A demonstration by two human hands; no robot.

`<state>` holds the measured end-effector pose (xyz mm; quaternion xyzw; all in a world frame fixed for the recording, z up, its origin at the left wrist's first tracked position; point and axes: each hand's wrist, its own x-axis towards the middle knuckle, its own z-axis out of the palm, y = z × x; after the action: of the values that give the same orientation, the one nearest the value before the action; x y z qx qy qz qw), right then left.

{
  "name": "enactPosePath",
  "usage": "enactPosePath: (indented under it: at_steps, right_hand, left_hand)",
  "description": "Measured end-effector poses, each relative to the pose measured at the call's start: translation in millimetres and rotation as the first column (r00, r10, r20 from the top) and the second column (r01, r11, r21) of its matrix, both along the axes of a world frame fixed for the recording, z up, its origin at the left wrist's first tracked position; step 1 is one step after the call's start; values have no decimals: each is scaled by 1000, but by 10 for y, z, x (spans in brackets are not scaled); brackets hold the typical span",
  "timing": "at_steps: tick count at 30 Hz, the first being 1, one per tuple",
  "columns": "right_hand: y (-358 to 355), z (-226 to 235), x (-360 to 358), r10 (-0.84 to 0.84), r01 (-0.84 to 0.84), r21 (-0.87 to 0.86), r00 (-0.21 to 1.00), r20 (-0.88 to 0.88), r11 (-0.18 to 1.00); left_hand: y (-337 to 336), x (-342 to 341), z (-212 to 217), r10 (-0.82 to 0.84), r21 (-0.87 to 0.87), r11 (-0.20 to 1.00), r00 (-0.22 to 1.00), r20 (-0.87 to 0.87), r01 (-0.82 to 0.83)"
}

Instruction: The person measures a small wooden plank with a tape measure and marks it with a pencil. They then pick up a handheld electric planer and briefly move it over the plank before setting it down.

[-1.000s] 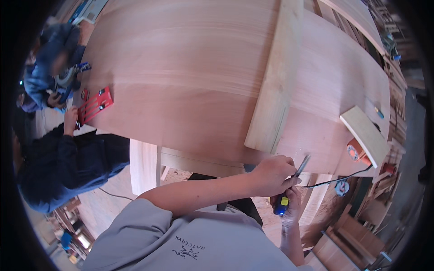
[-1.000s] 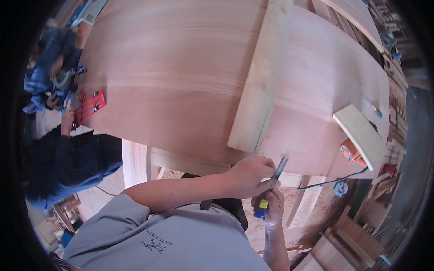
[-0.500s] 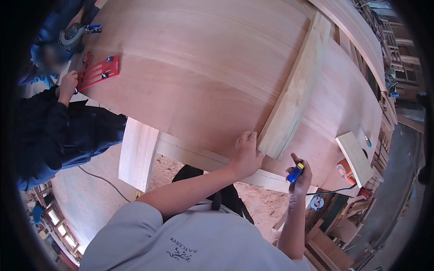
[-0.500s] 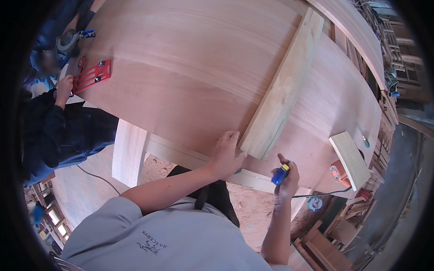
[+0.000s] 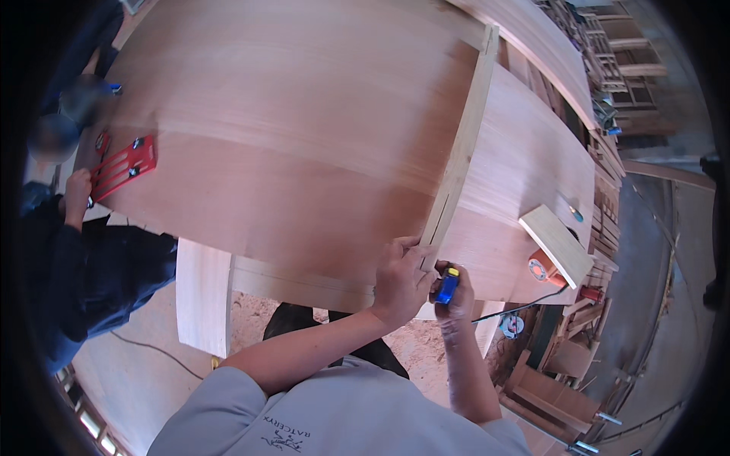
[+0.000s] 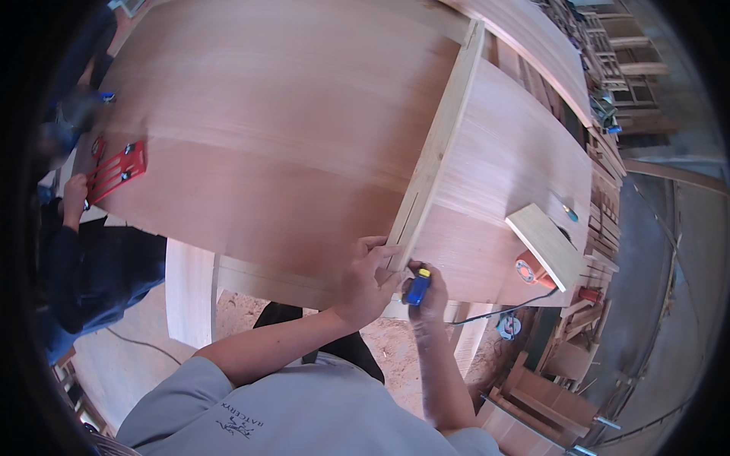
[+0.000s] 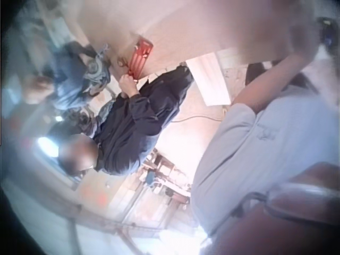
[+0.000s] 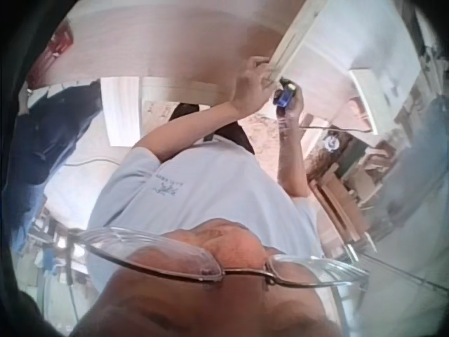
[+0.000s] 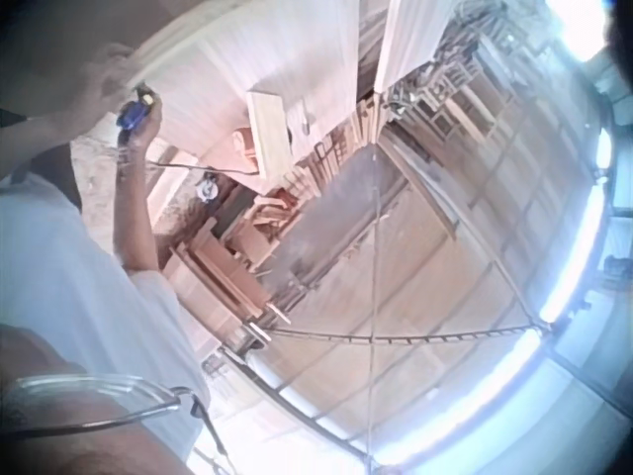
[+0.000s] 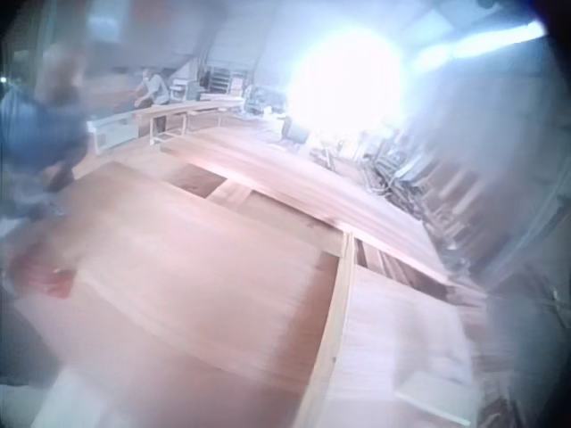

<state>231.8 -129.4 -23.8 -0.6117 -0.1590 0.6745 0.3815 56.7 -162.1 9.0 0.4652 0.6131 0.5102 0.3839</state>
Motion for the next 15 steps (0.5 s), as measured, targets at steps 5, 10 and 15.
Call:
enactPosePath:
  at_steps: [5,10,15]
  right_hand:
    - [-60,15,-259,-99,100,-2,979,-180,995]
    - [-65,52,-346,-82,84,1,982,-171,996]
    - [-67,132,-418,-114,113,-17,985,-126,993]
  left_hand:
    - [133,75,187,0,154,988,989,-146,23]
    - [161,68,148,-26,159,986,983,-184,56]
    - [189,62,142,-92,120,985,969,-229,122]
